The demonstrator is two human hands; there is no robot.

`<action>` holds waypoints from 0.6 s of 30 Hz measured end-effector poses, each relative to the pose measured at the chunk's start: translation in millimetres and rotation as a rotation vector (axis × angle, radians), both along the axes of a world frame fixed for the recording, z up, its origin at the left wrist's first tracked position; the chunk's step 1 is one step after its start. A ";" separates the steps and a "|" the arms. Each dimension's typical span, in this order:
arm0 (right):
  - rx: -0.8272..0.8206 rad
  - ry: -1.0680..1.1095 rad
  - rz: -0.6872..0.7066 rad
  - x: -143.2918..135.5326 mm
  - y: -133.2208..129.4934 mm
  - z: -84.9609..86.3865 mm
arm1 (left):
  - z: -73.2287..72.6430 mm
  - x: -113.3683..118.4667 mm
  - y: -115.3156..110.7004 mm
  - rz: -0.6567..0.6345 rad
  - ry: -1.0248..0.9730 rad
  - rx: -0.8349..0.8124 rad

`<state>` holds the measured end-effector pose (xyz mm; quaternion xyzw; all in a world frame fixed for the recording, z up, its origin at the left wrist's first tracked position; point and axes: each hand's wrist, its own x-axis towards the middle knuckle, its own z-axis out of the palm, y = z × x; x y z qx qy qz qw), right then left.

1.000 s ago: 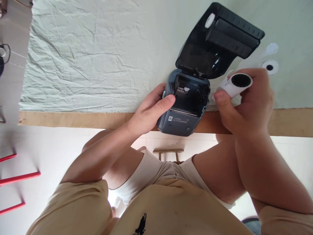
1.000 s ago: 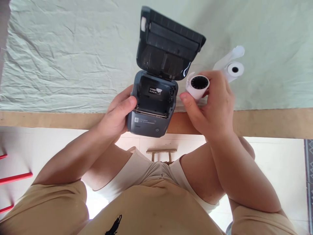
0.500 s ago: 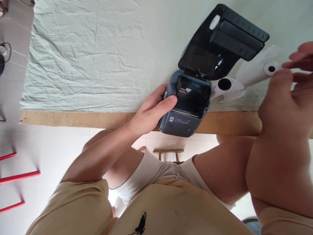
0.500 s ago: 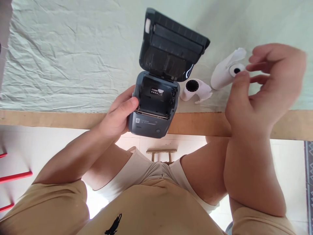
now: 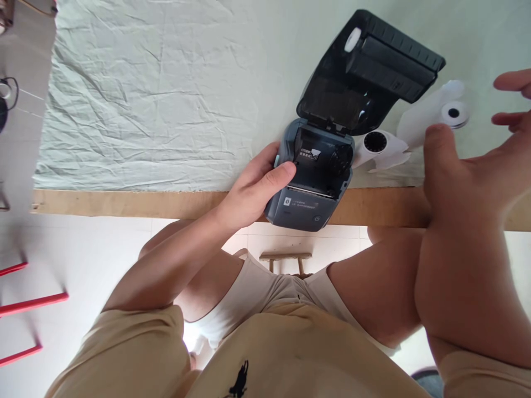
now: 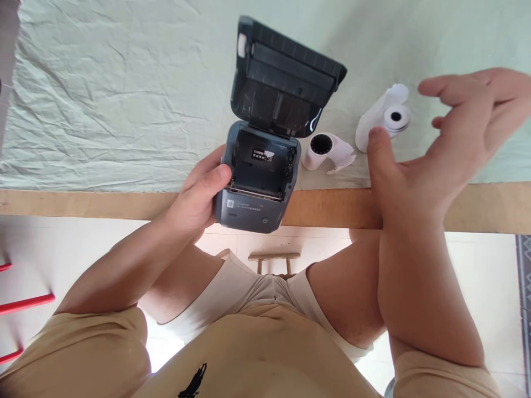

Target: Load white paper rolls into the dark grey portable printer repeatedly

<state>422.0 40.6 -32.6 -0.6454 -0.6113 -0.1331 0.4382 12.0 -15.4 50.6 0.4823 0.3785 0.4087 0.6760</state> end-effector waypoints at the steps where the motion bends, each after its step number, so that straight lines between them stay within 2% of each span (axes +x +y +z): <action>1: 0.014 -0.004 0.001 -1.8 -1.2 0.7 | 0.1 -0.2 0.1 -0.001 -0.002 -0.005; 3: 0.027 0.025 0.030 -9.1 -5.2 1.9 | -0.3 -0.8 0.6 -0.003 -0.012 -0.013; 7: -0.014 0.170 0.175 -36.6 -22.5 13.0 | -2.6 -2.3 2.9 -0.014 -0.026 -0.019; 10: -0.137 0.202 0.260 -53.0 -33.8 23.1 | -3.7 -2.7 3.8 -0.026 -0.014 -0.008; 12: -0.204 0.153 0.234 -56.6 -35.6 25.7 | -3.7 -2.3 2.9 -0.018 -0.002 -0.008; 15: -0.212 0.092 0.134 -54.0 -34.1 26.8 | -4.1 -1.5 0.5 -0.005 -0.020 0.002; 18: -0.251 0.119 0.179 -48.4 -36.3 33.0 | -6.4 -1.5 -1.2 -0.013 -0.049 0.019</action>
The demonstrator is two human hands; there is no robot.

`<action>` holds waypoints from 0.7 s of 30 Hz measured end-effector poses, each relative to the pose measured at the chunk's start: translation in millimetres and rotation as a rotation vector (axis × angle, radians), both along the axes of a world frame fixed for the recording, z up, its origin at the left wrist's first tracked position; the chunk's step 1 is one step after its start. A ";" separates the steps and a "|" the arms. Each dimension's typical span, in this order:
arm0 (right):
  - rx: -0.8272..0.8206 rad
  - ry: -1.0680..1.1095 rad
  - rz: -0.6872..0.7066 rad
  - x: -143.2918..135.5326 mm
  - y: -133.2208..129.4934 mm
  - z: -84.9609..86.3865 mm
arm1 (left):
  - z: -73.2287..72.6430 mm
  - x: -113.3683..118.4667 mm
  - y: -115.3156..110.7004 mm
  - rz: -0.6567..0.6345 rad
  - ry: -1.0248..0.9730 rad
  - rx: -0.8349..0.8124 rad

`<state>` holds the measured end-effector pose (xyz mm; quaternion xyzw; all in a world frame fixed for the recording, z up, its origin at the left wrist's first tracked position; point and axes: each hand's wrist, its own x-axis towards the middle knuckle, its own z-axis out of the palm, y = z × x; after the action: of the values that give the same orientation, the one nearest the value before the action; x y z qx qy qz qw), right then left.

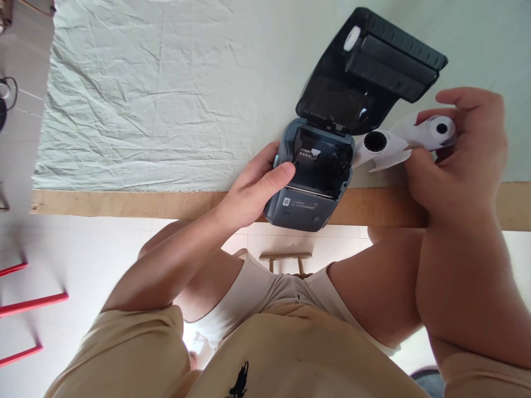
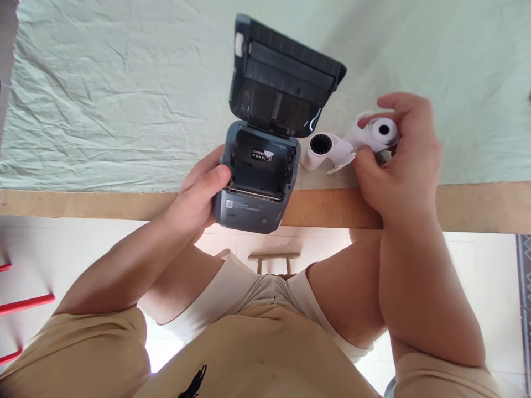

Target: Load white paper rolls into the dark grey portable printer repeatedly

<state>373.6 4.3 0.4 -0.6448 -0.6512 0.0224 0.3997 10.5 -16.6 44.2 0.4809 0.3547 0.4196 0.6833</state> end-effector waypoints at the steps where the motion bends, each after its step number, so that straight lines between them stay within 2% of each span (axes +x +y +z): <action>1: -0.027 -0.016 0.044 1.6 -1.8 3.3 | -1.0 -0.3 -0.2 -0.005 -0.003 0.003; 4: -0.075 -0.112 0.093 3.4 -7.0 12.5 | -3.3 -1.8 0.4 -0.021 -0.019 0.016; 7: -0.068 -0.012 0.048 1.1 -10.0 16.7 | -4.1 -2.8 2.1 -0.036 -0.033 0.029; 9: -0.104 0.054 0.066 0.7 -10.3 17.1 | -4.6 -2.9 3.2 -0.041 -0.038 0.041; 12: -0.151 -0.069 0.096 4.2 -8.7 15.3 | -6.2 -3.0 3.7 -0.041 -0.043 0.062; 14: -0.130 -0.131 0.069 5.4 -8.2 13.4 | -7.4 -3.0 3.5 -0.041 -0.028 0.059; 17: -0.098 -0.048 0.015 1.6 -10.9 13.2 | -8.4 -2.9 3.1 -0.046 -0.021 0.060; 21: -0.190 -0.082 0.093 -1.0 -12.2 17.0 | -8.8 -3.1 3.3 -0.059 -0.067 0.100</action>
<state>372.6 -7.9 17.4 -0.6491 -0.6912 0.0764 0.3084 7.4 -13.3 35.4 0.5107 0.2958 0.4321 0.6819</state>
